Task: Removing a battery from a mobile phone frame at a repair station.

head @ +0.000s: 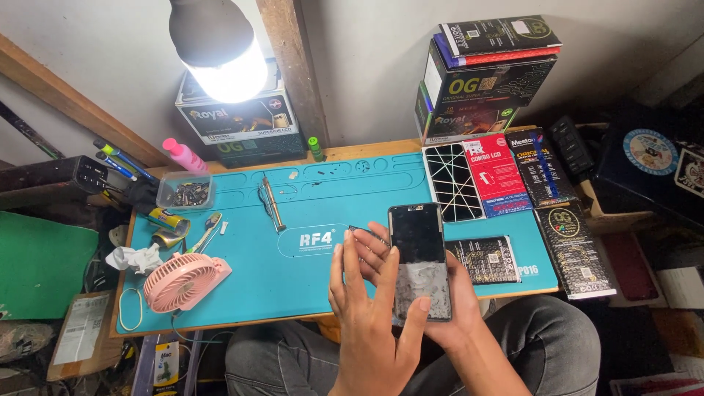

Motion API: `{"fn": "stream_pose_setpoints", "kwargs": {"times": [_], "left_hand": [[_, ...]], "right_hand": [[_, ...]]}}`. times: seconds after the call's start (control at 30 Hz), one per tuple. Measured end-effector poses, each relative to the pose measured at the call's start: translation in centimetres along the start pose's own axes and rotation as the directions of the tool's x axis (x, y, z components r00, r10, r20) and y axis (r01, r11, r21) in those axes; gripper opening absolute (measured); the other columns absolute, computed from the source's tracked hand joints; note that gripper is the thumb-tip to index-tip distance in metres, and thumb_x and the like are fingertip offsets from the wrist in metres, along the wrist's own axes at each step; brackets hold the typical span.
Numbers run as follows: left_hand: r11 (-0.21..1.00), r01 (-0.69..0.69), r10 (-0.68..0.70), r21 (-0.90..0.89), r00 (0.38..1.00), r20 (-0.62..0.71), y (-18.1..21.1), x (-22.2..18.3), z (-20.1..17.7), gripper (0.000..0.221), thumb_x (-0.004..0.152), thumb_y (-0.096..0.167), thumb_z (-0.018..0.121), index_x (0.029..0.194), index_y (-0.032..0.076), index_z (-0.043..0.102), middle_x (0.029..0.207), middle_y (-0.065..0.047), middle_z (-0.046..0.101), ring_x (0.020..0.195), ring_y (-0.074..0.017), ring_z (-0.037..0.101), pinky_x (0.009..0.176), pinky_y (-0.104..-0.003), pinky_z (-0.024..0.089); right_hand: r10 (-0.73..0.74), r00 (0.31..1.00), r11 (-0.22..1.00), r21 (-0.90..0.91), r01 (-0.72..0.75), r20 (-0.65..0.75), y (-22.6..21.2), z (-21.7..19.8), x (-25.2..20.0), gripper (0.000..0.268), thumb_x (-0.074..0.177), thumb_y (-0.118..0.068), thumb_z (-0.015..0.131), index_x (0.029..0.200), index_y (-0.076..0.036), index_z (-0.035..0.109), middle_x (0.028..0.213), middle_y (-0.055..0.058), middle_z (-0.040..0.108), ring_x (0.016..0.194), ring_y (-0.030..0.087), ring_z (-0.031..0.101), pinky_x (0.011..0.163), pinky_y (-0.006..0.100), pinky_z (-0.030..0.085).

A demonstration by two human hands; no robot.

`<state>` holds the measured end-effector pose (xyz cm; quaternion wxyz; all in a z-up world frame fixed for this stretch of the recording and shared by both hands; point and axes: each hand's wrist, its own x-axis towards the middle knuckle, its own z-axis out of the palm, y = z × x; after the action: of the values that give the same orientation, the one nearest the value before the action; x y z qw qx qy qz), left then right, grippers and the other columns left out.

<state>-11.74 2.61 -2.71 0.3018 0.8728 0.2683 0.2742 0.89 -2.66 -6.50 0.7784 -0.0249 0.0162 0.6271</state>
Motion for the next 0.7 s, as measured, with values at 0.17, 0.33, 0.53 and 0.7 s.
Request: {"fn": "stream_pose_setpoints", "kwargs": {"times": [0.17, 0.33, 0.53, 0.7], "left_hand": [[1.0, -0.009, 0.008, -0.009, 0.999, -0.036, 0.5, -1.8, 0.3, 0.059, 0.102, 0.041, 0.064, 0.153, 0.011, 0.063, 0.175, -0.031, 0.025, 0.161, -0.0544, 0.023, 0.121, -0.069, 0.027], [0.999, 0.026, -0.027, -0.026, 0.999, -0.021, 1.0, -2.5, 0.3, 0.058, 0.105, 0.046, 0.058, 0.15, 0.011, 0.067, 0.174, -0.028, 0.027, 0.161, -0.0519, 0.023, 0.121, -0.069, 0.027], [1.0, -0.02, 0.02, -0.003, 1.0, -0.018, 0.4, -1.1, 0.0, 0.059, 0.103, 0.041, 0.062, 0.155, 0.011, 0.06, 0.174, -0.033, 0.025, 0.162, -0.0547, 0.02, 0.122, -0.069, 0.024], [0.992, 0.058, -0.062, -0.11, 0.997, -0.041, -0.3, 0.2, -0.4, 0.056, 0.105, 0.034, 0.059, 0.156, 0.009, 0.057, 0.176, -0.027, 0.023, 0.161, -0.0515, 0.023, 0.121, -0.067, 0.023]], "right_hand": [[-0.006, 0.997, 0.951, 0.307, 0.03, -0.081, -0.2, 2.5, 0.4, 0.073, 0.101, -0.024, 0.04, 0.168, 0.004, 0.03, 0.175, 0.03, 0.031, 0.163, 0.043, 0.029, 0.136, 0.055, 0.021], [-0.02, 0.996, 0.915, 0.399, 0.054, -0.089, -0.7, 2.6, 0.2, 0.075, 0.103, -0.028, 0.038, 0.17, 0.004, 0.027, 0.176, 0.031, 0.028, 0.162, 0.046, 0.027, 0.133, 0.06, 0.024], [0.012, 1.0, 0.978, 0.207, -0.006, -0.026, 0.0, 2.7, 0.1, 0.074, 0.103, -0.032, 0.036, 0.169, 0.001, 0.028, 0.177, 0.027, 0.029, 0.164, 0.04, 0.029, 0.137, 0.055, 0.022], [-0.119, 0.842, 0.982, -0.19, 0.02, -0.526, 0.5, 4.4, 0.6, 0.069, 0.1, -0.032, 0.043, 0.16, 0.001, 0.055, 0.141, 0.024, 0.063, 0.127, 0.03, 0.061, 0.116, 0.046, 0.045]]}}
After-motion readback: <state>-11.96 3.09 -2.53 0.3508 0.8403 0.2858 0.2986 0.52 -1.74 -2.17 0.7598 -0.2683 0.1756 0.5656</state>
